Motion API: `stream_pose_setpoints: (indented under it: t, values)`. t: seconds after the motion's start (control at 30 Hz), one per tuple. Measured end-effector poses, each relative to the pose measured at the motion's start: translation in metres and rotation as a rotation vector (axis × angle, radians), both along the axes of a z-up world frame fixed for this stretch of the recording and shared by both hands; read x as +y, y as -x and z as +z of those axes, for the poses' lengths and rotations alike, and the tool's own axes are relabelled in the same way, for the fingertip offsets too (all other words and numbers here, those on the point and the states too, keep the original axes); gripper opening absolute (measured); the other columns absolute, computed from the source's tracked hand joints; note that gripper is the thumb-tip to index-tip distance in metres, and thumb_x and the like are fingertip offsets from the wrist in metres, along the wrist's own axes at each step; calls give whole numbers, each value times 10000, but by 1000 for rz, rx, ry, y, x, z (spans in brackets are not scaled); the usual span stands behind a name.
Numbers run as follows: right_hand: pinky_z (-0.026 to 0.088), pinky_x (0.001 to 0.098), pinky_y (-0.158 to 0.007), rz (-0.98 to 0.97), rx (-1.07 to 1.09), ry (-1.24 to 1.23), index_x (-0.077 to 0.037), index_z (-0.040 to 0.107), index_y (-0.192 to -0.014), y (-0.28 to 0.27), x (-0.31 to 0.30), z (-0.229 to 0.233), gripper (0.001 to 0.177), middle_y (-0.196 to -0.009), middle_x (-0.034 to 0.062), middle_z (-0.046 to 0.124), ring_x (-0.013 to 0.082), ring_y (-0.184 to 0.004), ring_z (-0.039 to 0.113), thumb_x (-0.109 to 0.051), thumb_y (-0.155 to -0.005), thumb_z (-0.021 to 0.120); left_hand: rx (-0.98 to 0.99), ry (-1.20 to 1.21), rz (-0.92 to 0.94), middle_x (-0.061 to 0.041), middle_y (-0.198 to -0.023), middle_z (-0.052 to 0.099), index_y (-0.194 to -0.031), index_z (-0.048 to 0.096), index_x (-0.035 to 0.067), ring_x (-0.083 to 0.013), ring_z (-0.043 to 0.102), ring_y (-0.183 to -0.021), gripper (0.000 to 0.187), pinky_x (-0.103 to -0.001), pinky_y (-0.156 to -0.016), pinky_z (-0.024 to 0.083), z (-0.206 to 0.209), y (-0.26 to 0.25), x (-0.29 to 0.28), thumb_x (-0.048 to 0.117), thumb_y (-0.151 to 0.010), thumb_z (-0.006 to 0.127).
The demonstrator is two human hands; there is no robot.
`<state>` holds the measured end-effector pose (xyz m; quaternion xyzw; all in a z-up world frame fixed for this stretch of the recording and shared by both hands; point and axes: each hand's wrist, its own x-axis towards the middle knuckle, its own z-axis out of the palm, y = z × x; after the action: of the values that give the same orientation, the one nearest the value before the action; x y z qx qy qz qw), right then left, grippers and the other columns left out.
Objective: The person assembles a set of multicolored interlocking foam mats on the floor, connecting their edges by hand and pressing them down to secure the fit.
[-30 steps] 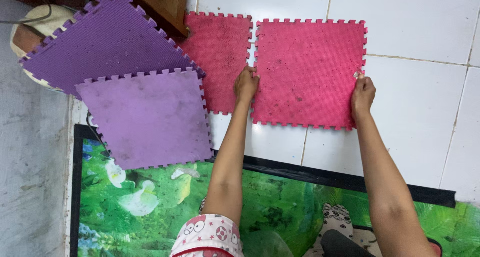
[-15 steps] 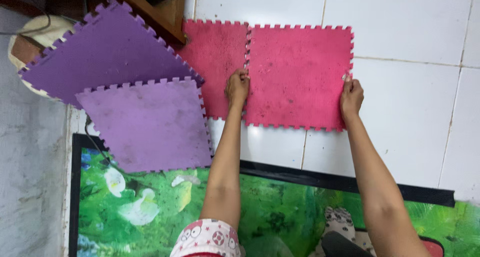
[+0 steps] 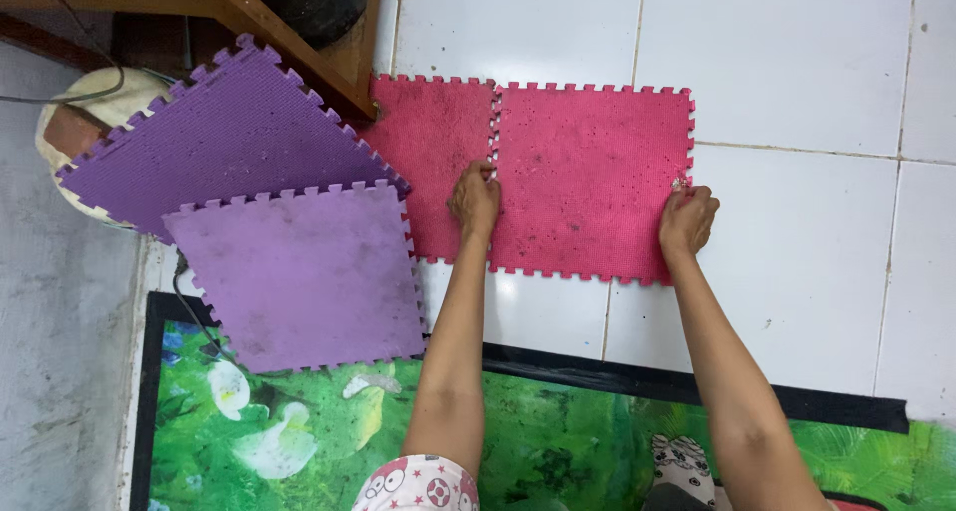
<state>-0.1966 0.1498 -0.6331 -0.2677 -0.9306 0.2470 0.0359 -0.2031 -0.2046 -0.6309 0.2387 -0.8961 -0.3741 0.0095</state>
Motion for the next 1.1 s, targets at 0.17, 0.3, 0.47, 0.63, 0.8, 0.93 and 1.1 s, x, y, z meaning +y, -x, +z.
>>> stream_pose_setpoints:
  t: [0.17,0.3,0.47,0.63,0.8,0.93,1.1]
  values:
    - [427,573,-935,-33,-73,-82,-59,554,-1191,5,-8,0,345,-1223,186,506,364,-1159,539,-350,-1015,613,14,104,-44,-75,-1244,662,-1281,599,166,-326,616,-1181,451,-591,-960,447,4,10,5,194,-847,720]
    - [404,603,-941,-33,-59,-50,-72,571,-1145,7,-1,2,335,-1201,180,523,367,-1134,549,-384,-1033,614,-67,77,-33,-53,-1282,638,-1323,583,183,-321,592,-1220,484,-659,-1009,400,-2,16,8,251,-862,713]
    - [474,540,-900,-16,-90,39,-54,557,-1078,13,7,3,347,-1154,188,545,365,-985,618,-398,-1048,595,-86,-25,12,-49,-1301,618,-1303,606,197,-309,574,-1248,478,-689,-1014,367,-12,18,8,313,-858,734]
    - [481,543,-887,-24,-133,19,-50,554,-1066,20,11,-1,382,-1141,191,559,377,-967,626,-430,-1052,598,-98,-77,42,-45,-1284,617,-1317,631,245,-300,584,-1234,501,-644,-1016,420,-23,19,7,365,-844,743]
    - [462,578,-876,-46,-112,-2,-57,577,-1040,22,19,-5,395,-1102,185,601,388,-991,624,-449,-1020,625,-1,-37,80,-55,-1166,631,-1204,656,198,-306,599,-1149,440,-566,-939,462,-32,20,10,313,-804,799]
    - [441,616,-885,-86,-132,32,-59,600,-1011,25,24,3,421,-1035,154,662,394,-1020,630,-479,-1029,625,122,-219,66,-45,-1126,651,-1177,646,195,-258,684,-1023,393,-409,-900,562,-26,28,15,303,-829,792]
    - [428,605,-901,-42,-133,51,-54,610,-998,23,14,10,425,-990,140,684,378,-1000,643,-477,-1033,630,32,-138,111,-87,-1230,636,-1285,605,190,-275,663,-1102,402,-446,-923,518,-3,26,18,219,-900,719]
